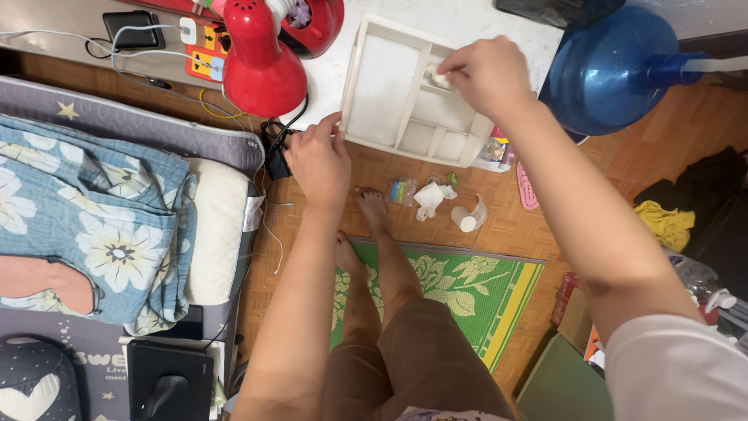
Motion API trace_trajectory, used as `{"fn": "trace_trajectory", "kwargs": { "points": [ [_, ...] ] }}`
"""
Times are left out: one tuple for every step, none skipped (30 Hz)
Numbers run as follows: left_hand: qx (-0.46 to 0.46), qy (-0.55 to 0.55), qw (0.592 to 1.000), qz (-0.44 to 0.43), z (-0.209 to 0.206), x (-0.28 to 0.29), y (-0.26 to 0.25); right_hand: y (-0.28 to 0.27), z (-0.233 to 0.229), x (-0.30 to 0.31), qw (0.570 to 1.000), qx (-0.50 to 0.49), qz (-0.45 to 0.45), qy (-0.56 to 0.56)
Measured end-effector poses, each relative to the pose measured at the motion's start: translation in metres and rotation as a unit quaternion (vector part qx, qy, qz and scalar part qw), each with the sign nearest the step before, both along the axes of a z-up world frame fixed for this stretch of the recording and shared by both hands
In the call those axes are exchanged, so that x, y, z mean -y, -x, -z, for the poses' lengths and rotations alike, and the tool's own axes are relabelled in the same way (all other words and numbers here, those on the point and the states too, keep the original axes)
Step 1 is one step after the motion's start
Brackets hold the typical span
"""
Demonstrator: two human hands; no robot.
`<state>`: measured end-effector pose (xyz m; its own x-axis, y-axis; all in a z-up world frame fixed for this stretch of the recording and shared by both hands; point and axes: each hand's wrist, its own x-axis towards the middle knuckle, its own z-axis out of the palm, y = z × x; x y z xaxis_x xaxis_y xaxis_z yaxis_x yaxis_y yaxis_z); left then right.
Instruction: The person cleans a white plastic drawer organizer using a tissue. They wipe the inside compartments and edges of the organizer, then tear off used tissue pieces and continue wiping until the surface is clean.
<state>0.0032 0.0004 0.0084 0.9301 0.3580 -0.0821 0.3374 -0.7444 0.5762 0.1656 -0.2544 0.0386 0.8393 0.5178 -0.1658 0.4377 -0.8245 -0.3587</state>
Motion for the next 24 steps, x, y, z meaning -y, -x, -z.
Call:
{"fn": "trace_trajectory", "kwargs": {
  "points": [
    [0.001,-0.002,1.0,0.001,0.001,-0.001,0.001,0.003,-0.011,0.006,0.999,-0.002,0.014,-0.05],
    [0.002,-0.003,1.0,0.002,0.001,-0.001,0.001,0.006,-0.021,0.011,0.995,-0.004,0.027,-0.099],
    [0.001,-0.004,1.0,0.004,0.002,-0.002,0.002,0.011,-0.032,0.017,0.993,-0.011,0.066,-0.096],
    [-0.001,-0.005,1.0,0.005,0.002,-0.002,0.003,0.015,-0.044,0.024,0.99,-0.019,0.105,-0.093],
    [0.001,-0.005,1.0,0.007,0.002,-0.002,0.001,0.019,-0.054,0.03,0.985,-0.023,0.144,-0.089],
    [-0.011,-0.003,1.0,0.005,0.001,-0.003,0.001,0.024,-0.06,0.034,0.985,-0.023,0.155,-0.078],
    [-0.022,0.0,1.0,0.004,-0.001,-0.003,0.0,0.027,-0.065,0.04,0.984,-0.02,0.167,-0.066],
    [-0.032,0.002,0.999,0.004,-0.004,-0.002,-0.001,0.027,-0.066,0.045,0.982,-0.018,0.179,-0.054],
    [-0.009,0.004,1.0,0.004,-0.008,0.002,0.001,0.029,-0.062,0.048,0.989,0.008,0.143,-0.041],
    [0.014,0.006,1.0,0.005,-0.013,0.006,0.004,0.032,-0.055,0.05,0.993,0.033,0.106,-0.028],
    [0.037,0.008,0.999,0.007,-0.018,0.011,0.005,0.034,-0.047,0.051,0.996,0.059,0.07,-0.014],
    [0.049,0.005,0.998,0.027,-0.023,0.017,0.007,0.035,-0.036,0.051,0.994,0.094,0.049,-0.007],
    [0.061,0.001,0.997,0.048,-0.027,0.026,0.009,0.035,-0.023,0.048,0.991,0.129,0.028,0.0],
    [0.073,-0.002,0.995,0.068,-0.031,0.034,0.009,0.035,-0.011,0.046,0.987,0.163,0.006,0.007],
    [0.059,0.003,0.994,0.089,-0.033,0.044,0.008,0.035,0.0,0.044,0.986,0.162,0.006,0.039],
    [0.045,0.008,0.993,0.11,-0.035,0.054,0.007,0.035,0.009,0.043,0.985,0.16,0.006,0.071],
    [0.032,0.011,0.991,0.129,-0.037,0.062,0.005,0.033,0.018,0.041,0.982,0.159,0.005,0.101],
    [0.021,0.01,0.99,0.142,-0.037,0.071,0.003,0.032,0.024,0.04,0.981,0.151,0.004,0.119],
    [0.008,0.009,0.988,0.153,-0.036,0.079,0.002,0.032,0.029,0.038,0.981,0.141,0.003,0.136],
    [-0.005,0.009,0.986,0.165,-0.034,0.085,0.002,0.031,0.033,0.037,0.979,0.132,0.002,0.153],
    [-0.005,-0.018,0.984,0.175,-0.031,0.089,0.002,0.029,0.035,0.036,0.982,0.11,0.016,0.155],
    [-0.006,-0.045,0.982,0.184,-0.026,0.092,0.003,0.026,0.037,0.036,0.983,0.088,0.03,0.156],
    [-0.005,-0.072,0.979,0.193,-0.021,0.095,0.002,0.022,0.038,0.036,0.984,0.067,0.044,0.157],
    [0.0,-0.076,0.979,0.187,-0.016,0.097,0.003,0.019,0.04,0.035,0.983,0.068,0.033,0.168]
  ]
}}
